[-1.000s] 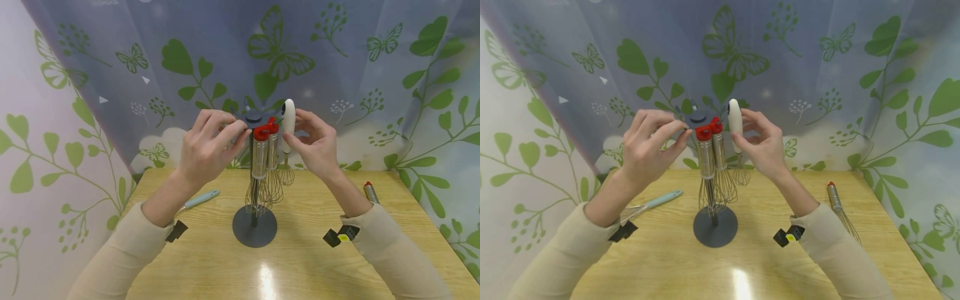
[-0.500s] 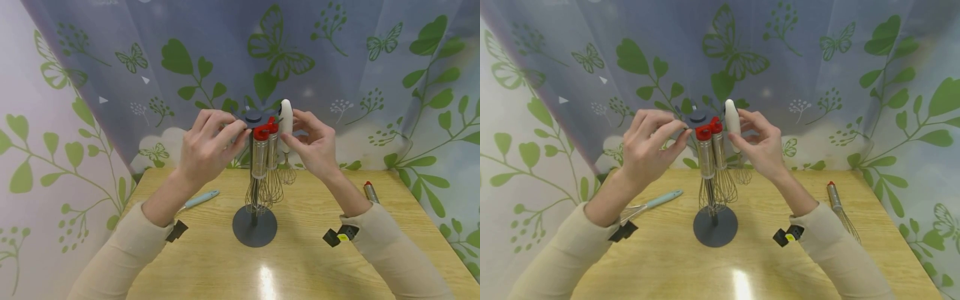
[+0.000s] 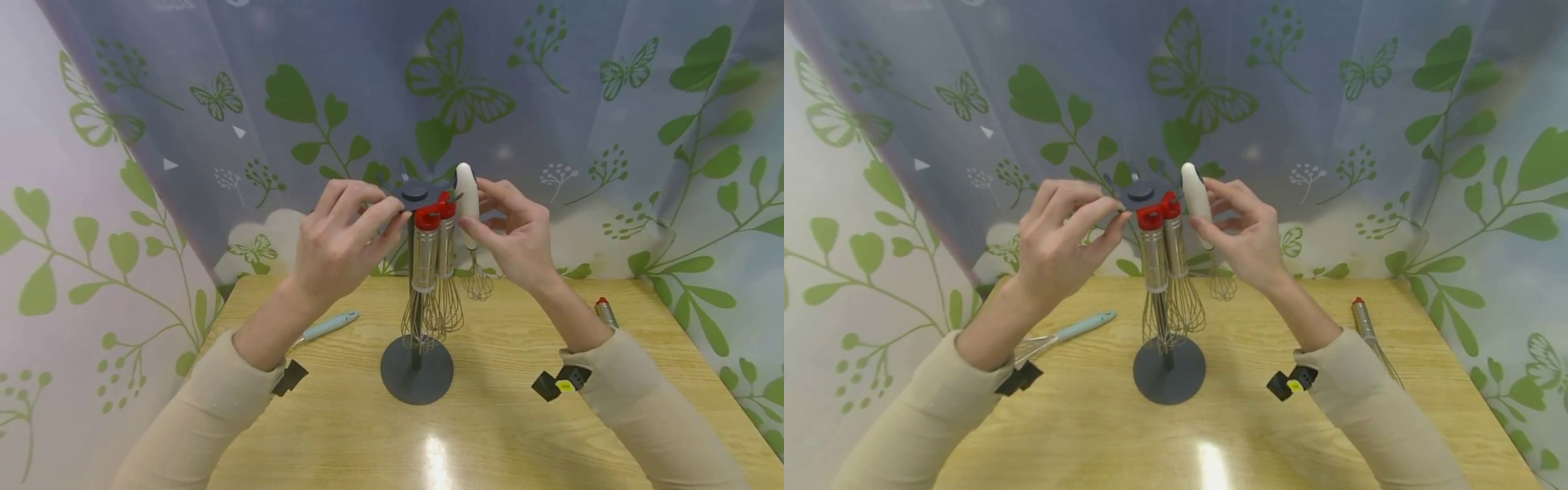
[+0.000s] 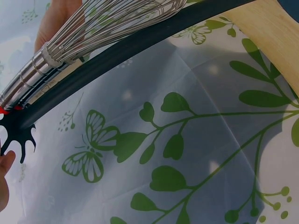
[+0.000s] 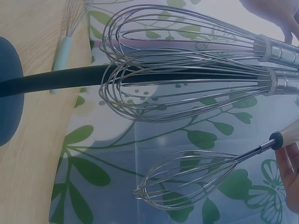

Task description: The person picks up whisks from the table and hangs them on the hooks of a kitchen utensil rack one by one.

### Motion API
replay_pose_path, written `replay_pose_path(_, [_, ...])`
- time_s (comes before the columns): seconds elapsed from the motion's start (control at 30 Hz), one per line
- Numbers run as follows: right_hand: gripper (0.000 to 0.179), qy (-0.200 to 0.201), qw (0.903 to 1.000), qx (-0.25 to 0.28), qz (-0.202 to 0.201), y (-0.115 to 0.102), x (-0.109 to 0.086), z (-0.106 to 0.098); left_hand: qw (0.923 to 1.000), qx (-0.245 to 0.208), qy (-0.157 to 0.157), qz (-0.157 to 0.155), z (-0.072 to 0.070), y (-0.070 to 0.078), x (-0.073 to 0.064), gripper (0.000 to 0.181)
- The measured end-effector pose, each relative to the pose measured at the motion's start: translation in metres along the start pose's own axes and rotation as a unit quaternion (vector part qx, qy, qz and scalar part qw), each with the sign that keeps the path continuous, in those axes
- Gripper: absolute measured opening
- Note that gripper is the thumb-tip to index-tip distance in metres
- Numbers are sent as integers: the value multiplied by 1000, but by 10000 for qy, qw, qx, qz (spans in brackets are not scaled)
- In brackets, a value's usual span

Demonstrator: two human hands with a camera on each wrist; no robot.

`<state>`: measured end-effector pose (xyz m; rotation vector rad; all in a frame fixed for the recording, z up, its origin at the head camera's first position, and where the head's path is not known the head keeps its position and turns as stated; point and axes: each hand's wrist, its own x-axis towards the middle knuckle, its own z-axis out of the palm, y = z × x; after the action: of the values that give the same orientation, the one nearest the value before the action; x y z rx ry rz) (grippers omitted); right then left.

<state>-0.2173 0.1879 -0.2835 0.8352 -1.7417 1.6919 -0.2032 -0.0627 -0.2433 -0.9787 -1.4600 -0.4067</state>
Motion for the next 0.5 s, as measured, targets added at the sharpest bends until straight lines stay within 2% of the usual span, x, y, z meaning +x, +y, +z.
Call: replay_pose_path(0.5, [55,-171,9994,-288,27,-1,0,-5,10000,3,24,-2,0,1,0,10])
